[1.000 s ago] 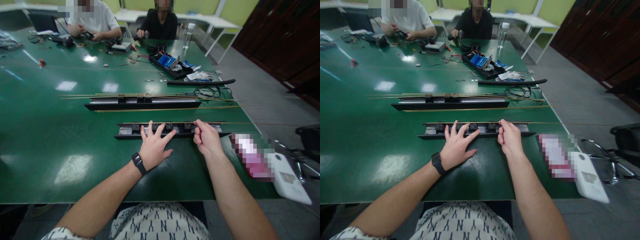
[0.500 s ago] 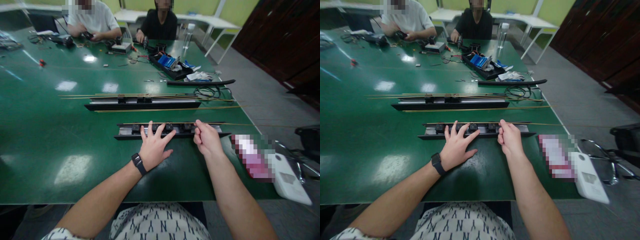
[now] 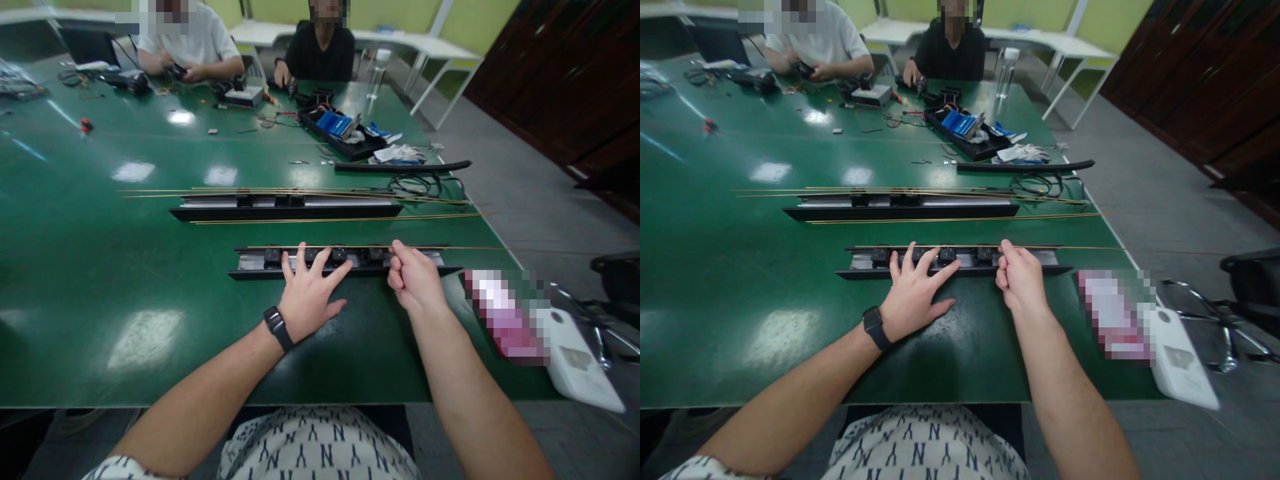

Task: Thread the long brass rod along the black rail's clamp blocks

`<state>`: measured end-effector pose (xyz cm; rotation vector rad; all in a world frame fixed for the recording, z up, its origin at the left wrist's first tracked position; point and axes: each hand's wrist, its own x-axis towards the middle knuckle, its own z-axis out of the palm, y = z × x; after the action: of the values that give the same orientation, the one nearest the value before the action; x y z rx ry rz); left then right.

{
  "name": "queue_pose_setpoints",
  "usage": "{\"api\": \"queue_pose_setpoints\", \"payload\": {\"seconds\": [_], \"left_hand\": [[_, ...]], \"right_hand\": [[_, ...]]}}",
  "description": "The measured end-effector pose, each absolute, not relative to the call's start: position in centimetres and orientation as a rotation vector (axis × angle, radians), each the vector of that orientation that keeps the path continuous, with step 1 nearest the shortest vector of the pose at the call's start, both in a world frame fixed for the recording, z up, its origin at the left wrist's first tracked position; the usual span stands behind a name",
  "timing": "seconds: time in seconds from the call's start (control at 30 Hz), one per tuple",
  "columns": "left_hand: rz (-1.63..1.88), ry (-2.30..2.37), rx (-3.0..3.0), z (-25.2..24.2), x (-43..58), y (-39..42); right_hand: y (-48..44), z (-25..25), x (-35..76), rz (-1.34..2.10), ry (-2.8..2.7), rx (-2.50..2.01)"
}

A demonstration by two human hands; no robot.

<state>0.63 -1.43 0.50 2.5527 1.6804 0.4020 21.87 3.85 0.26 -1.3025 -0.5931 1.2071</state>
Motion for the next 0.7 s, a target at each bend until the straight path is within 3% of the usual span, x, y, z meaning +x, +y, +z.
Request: {"api": "queue_pose_setpoints", "payload": {"seconds": [0.7], "left_hand": [[0.394,1.689,2.561,0.41,0.66,-1.44]], "right_hand": [[3.87,0.21,22.05,1.228,-0.6,-1.279]]}}
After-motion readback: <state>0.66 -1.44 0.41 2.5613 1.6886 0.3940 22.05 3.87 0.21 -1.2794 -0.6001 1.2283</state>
